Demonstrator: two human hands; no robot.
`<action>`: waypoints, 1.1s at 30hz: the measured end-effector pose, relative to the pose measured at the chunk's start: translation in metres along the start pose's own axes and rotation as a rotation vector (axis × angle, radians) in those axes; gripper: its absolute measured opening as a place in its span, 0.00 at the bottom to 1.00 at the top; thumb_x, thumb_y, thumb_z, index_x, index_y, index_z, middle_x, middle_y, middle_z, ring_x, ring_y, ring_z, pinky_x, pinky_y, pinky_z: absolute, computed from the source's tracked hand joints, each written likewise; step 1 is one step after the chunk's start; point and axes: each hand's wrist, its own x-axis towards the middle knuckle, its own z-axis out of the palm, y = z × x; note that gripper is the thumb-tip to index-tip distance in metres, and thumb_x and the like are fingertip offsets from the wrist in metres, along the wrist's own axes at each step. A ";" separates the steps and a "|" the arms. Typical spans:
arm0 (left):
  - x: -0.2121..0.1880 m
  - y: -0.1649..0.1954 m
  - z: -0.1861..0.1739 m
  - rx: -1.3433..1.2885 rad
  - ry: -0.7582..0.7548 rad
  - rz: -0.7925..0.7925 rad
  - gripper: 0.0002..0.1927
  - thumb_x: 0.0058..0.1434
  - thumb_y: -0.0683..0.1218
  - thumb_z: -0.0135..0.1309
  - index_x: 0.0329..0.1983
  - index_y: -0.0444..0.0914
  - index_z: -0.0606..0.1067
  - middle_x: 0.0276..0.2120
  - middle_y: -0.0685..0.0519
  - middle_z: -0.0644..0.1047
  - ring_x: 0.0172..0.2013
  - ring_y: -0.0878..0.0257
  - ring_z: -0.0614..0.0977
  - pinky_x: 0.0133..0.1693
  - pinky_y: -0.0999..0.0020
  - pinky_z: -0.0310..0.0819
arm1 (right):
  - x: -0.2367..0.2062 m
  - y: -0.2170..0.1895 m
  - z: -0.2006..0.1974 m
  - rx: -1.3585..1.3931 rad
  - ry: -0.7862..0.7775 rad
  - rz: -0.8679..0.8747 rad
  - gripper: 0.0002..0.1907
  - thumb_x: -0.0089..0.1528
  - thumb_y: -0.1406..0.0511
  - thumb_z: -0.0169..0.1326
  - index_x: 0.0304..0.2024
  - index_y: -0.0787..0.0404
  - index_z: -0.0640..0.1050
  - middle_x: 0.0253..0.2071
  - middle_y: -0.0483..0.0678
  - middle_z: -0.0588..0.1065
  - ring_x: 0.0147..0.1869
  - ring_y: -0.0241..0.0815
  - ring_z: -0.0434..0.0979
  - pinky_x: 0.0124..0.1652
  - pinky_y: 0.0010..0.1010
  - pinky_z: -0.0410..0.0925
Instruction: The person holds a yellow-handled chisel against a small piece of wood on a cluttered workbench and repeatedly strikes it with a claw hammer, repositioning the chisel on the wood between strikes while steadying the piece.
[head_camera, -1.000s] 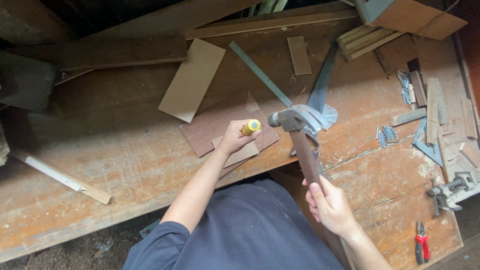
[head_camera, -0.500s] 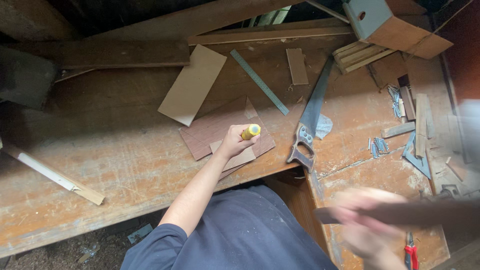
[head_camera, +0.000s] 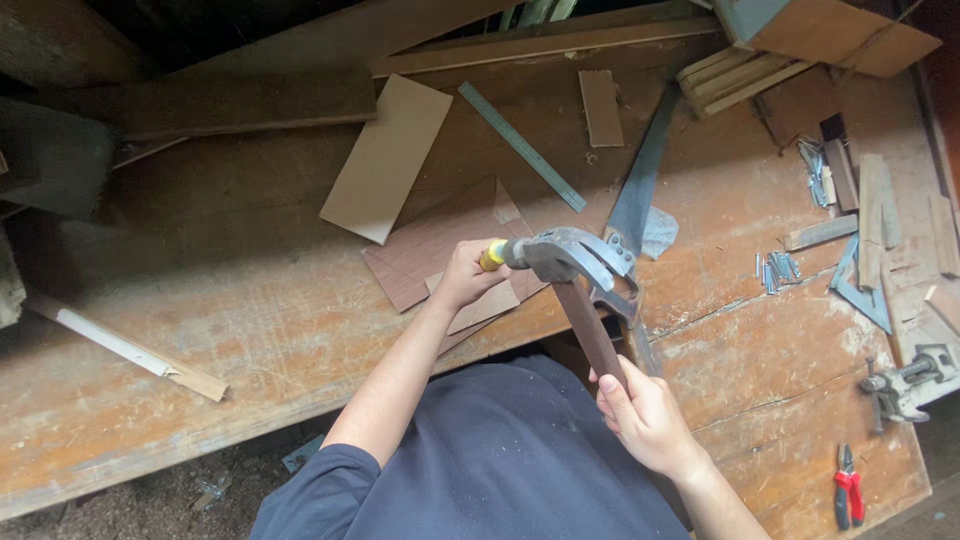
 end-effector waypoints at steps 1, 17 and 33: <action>-0.001 0.000 0.000 0.019 -0.001 -0.014 0.11 0.55 0.44 0.63 0.38 0.35 0.76 0.27 0.51 0.76 0.28 0.63 0.76 0.34 0.67 0.72 | 0.001 0.002 0.000 -0.003 -0.001 -0.022 0.13 0.68 0.59 0.45 0.42 0.61 0.75 0.18 0.39 0.67 0.18 0.28 0.65 0.19 0.24 0.62; 0.002 0.005 0.002 0.052 0.027 -0.041 0.13 0.62 0.49 0.63 0.30 0.36 0.74 0.22 0.53 0.71 0.24 0.65 0.71 0.30 0.68 0.67 | -0.058 -0.030 -0.057 0.473 0.173 -0.638 0.27 0.71 0.50 0.54 0.53 0.69 0.73 0.28 0.46 0.71 0.27 0.31 0.67 0.29 0.24 0.62; 0.008 0.013 0.000 0.073 0.042 -0.028 0.10 0.60 0.46 0.62 0.30 0.36 0.76 0.22 0.51 0.74 0.24 0.64 0.74 0.30 0.67 0.70 | 0.023 0.002 -0.009 -0.410 0.161 0.034 0.16 0.66 0.56 0.51 0.48 0.59 0.76 0.21 0.52 0.77 0.26 0.40 0.80 0.29 0.35 0.70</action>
